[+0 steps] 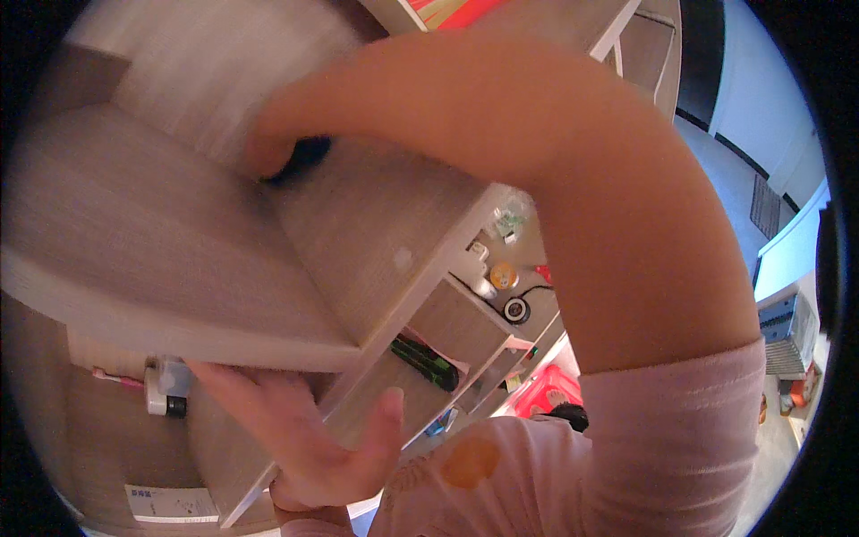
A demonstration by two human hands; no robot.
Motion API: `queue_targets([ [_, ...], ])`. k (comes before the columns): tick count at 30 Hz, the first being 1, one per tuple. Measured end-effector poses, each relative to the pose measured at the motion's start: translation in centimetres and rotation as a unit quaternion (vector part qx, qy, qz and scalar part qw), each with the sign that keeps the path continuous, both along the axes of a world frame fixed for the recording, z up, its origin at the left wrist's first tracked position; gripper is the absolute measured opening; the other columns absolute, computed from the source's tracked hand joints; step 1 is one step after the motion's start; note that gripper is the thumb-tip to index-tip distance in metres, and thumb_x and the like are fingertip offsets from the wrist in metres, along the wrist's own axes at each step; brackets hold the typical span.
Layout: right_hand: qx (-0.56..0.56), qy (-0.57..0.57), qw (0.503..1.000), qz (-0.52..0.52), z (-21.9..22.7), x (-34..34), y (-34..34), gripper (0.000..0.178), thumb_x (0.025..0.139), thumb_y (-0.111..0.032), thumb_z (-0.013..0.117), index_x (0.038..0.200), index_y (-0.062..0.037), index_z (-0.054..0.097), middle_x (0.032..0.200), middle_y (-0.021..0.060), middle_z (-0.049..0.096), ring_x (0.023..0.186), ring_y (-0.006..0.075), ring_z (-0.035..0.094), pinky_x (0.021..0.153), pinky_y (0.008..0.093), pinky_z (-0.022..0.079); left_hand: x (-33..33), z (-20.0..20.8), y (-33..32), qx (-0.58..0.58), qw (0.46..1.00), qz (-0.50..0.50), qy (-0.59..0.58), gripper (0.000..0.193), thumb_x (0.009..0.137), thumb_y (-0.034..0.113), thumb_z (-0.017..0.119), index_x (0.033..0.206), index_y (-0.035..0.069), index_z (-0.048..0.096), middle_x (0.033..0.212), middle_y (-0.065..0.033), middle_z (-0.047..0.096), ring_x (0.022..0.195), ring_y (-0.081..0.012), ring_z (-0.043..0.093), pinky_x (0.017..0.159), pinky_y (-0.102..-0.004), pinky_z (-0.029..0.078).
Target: The person wipes a wooden shelf with a blue cloth, moves a decorative vase and several medicine boxes to clean underneath, then returns them. They also move a red stool and walk through the room.
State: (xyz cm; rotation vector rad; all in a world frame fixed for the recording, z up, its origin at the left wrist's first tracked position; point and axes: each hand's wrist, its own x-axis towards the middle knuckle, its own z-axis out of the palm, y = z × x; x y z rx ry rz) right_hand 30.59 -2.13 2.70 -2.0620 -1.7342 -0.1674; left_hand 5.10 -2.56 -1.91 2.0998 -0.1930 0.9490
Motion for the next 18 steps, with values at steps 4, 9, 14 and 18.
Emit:
queue_targets([
  [4, 0.001, -0.003, 1.0, -0.012, 0.0, 0.2, 0.0, 0.039, 0.075, -0.027, 0.049, 0.104, -0.0019, 0.057, 0.095, 0.0199, 0.061, 0.089, 0.0324, 0.057, 0.076, 0.0418, 0.044, 0.0, 0.5, -0.8, -0.026, 1.0, -0.004, -0.008, 0.119, 0.055, 0.04, 0.077, 0.138, 0.005, -0.001, 0.139, -0.0144, 0.019, 0.128, -0.029, 0.023, 0.106, -0.0399, 0.016],
  [9, 0.001, -0.016, 0.999, -0.035, 0.1, 0.2, 1.6, 0.038, 0.075, -0.026, 0.049, 0.103, -0.0025, 0.058, 0.095, 0.0195, 0.061, 0.089, 0.0321, 0.057, 0.076, 0.0416, 0.044, -0.9, 0.3, 0.9, 0.068, 0.997, 0.028, 0.015, 0.12, 0.054, 0.039, 0.077, 0.138, 0.006, -0.001, 0.139, -0.0141, 0.019, 0.128, -0.0293, 0.023, 0.106, -0.0399, 0.016],
  [14, -0.014, -0.035, 0.993, -0.109, 0.0, 4.0, 2.4, 0.037, 0.074, -0.026, 0.049, 0.102, -0.0032, 0.058, 0.095, 0.0192, 0.061, 0.089, 0.0319, 0.057, 0.076, 0.0413, 0.044, -0.2, 0.2, 0.4, 0.009, 1.0, -0.01, 0.012, 0.119, 0.054, 0.038, 0.076, 0.138, 0.006, -0.002, 0.139, -0.014, 0.019, 0.128, -0.0296, 0.024, 0.106, -0.04, 0.018],
  [18, -0.037, -0.047, 0.981, -0.182, 0.3, 7.3, 1.4, 0.037, 0.074, -0.026, 0.048, 0.102, -0.0038, 0.059, 0.095, 0.0189, 0.061, 0.089, 0.0316, 0.057, 0.075, 0.0411, 0.044, -0.7, 1.0, 1.5, 0.097, 0.993, -0.034, 0.05, 0.116, 0.056, 0.034, 0.074, 0.138, 0.005, -0.004, 0.139, -0.0155, 0.018, 0.127, -0.0294, 0.025, 0.104, -0.0401, 0.023],
])
